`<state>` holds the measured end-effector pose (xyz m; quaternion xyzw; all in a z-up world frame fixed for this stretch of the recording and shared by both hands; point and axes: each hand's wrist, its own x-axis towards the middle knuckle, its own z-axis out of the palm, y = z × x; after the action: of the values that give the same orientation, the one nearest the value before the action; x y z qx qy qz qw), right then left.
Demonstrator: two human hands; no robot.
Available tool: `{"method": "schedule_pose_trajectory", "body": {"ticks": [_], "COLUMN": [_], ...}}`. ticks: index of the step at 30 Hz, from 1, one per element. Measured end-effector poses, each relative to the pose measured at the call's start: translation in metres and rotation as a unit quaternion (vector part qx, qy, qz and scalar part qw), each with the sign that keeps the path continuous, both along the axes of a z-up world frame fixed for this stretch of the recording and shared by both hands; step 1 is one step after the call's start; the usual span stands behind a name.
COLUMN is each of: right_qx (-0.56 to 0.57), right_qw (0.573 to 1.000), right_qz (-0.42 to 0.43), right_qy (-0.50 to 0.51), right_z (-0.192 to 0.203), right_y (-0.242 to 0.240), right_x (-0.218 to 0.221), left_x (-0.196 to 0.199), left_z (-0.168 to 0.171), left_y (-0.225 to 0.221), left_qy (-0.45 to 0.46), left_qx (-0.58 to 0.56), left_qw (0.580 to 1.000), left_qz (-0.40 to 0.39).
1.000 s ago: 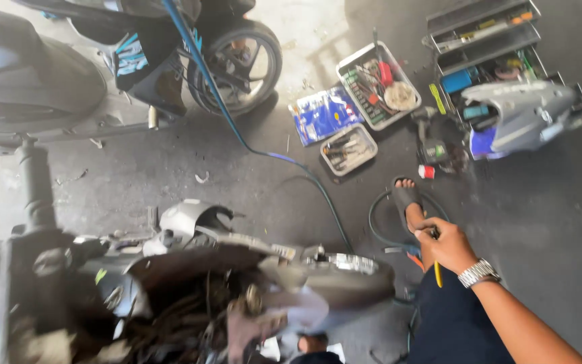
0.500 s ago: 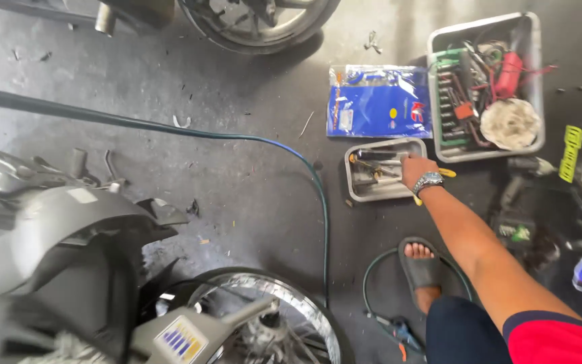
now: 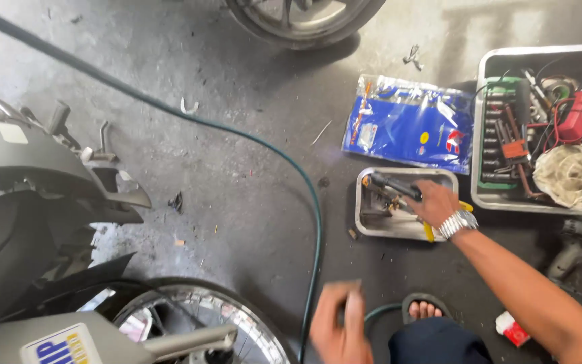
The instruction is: Repairing the electrical wiring and securing cables on a motorcycle using zip ties
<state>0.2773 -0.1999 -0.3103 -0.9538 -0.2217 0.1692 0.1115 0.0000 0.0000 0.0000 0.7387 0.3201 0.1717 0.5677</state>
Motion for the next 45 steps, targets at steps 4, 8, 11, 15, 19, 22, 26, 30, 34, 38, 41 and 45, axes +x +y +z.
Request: {"method": "schedule_pose_trajectory", "body": {"ticks": [4,8,11,15,19,22,26,30,34,38,41,45], "right_qx": [0.323,0.426,0.473,0.483,0.521,0.527,0.549,0.488,0.361,0.361,0.394,0.301], "right_qw": [0.931,0.890,0.868,0.849,0.825,0.815,0.798,0.833,0.887,0.901,0.914,0.921], "right_qz": [0.088,0.106,0.078,0.079,0.128,0.121,0.165,0.223,0.269,0.198,0.053,-0.226], "right_qy": [-0.148,-0.121,-0.131,-0.202,-0.178,-0.208,-0.188,-0.138,-0.105,-0.136,-0.081,0.102], "right_z": [0.061,0.088,0.092,0.092,0.089,0.097,0.097,0.086,0.071,0.084,0.067,0.004], "right_y": [-0.010,-0.016,-0.024,-0.033,-0.045,-0.040,-0.041,-0.034,-0.024,-0.032,-0.049,-0.066], "right_x": [-0.029,-0.057,-0.083,-0.083,-0.084,-0.091,-0.090,-0.100,-0.101,-0.101,-0.097,-0.063], "left_x": [0.126,0.163,0.143,0.129,0.117,0.109,0.095,0.074,0.063,0.060,0.063,0.101], "left_z": [-0.094,-0.080,-0.105,-0.118,-0.139,-0.153,-0.154,-0.194,-0.245,-0.305,-0.319,-0.322], "left_y": [-0.019,-0.039,-0.051,-0.069,-0.078,-0.086,-0.078,-0.075,-0.070,-0.074,-0.068,-0.070], "left_qy": [0.105,0.258,0.145,-0.071,-0.139,-0.142,-0.139,-0.065,-0.065,-0.087,-0.124,-0.024], "left_qx": [0.040,-0.011,0.015,0.139,0.087,0.063,0.025,-0.274,-0.311,-0.480,-0.525,-0.453], "left_qw": [0.976,0.915,0.941,0.942,0.947,0.965,0.966,0.945,0.943,0.871,0.840,0.875], "left_qz": [-0.187,-0.310,-0.306,-0.295,-0.276,-0.209,-0.218,-0.166,-0.099,0.058,0.065,0.171]}}
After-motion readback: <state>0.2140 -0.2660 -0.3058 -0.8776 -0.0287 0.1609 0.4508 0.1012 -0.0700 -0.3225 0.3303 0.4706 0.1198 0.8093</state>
